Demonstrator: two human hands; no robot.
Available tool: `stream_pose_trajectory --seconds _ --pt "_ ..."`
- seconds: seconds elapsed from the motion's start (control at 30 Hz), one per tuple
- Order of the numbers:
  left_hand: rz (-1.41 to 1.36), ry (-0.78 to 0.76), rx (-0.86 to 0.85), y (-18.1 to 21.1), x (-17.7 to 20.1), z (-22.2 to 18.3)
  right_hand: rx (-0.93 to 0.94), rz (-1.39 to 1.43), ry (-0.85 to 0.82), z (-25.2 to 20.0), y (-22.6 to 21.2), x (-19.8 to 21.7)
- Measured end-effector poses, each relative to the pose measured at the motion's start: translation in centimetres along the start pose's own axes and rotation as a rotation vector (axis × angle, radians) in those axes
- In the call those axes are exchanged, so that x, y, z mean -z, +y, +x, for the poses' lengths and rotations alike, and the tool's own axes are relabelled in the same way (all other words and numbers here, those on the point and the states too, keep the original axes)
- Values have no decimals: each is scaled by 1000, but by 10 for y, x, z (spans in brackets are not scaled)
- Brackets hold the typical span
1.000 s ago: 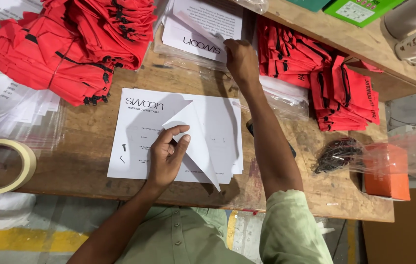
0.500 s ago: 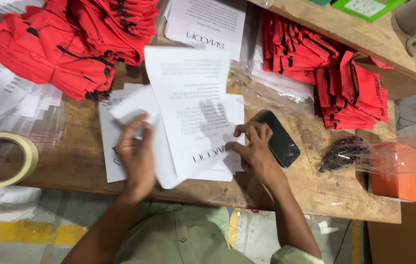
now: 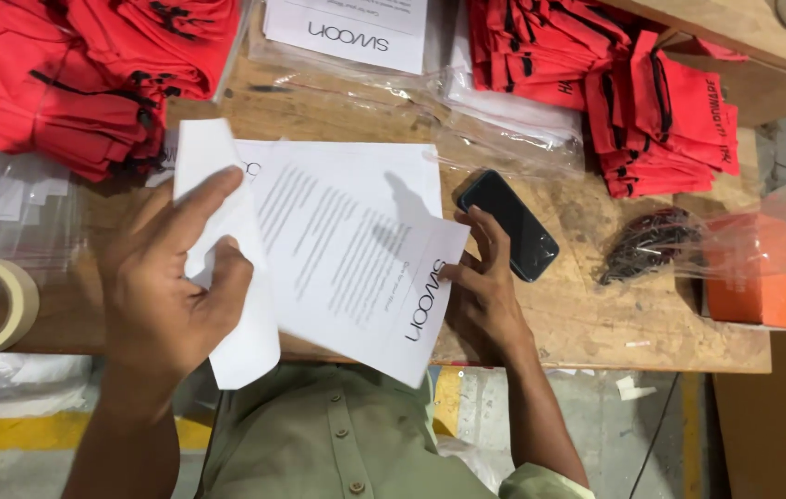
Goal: The person sits at a workbench and folds paper instruction sheets, then inserts each folded sheet into a red fabric hardware pouch and sets the filled pouch aside, repeating the cycle for multiple pouches.
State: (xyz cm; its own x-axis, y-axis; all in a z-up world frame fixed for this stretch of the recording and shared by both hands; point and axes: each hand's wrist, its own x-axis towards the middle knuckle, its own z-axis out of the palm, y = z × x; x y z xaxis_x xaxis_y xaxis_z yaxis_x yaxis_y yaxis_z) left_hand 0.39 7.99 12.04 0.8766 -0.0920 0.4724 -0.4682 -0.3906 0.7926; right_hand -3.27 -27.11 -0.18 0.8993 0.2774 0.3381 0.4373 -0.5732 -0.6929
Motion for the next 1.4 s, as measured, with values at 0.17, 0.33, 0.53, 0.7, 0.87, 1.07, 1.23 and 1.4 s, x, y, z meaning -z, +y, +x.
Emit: stream_pose_trajectory --seconds 0.17,0.33,0.53,0.7,0.87,1.07,1.23,1.4 --pt "-98 -323 60 -39 -71 -17 -92 -57 34 4 -4 -12" --pt "-139 -463 71 -59 -152 -55 -371 -56 97 4 -17 -26" --pt "-436 -679 167 -46 -157 -47 -660 627 240 14 -37 -25" --pt "-592 -643 333 -62 -153 -62 -634 585 65 11 -18 -23" --pt "-754 -569 543 -81 -137 -69 -604 516 -40 22 -27 -23" --pt "-678 -314 467 -87 -101 -65 -785 475 168 37 -51 -29" --pt "28 157 230 -136 -48 -69 -414 512 413 6 11 -16" --pt "-505 40 429 -143 -48 -51 -528 520 386 9 -6 -23"
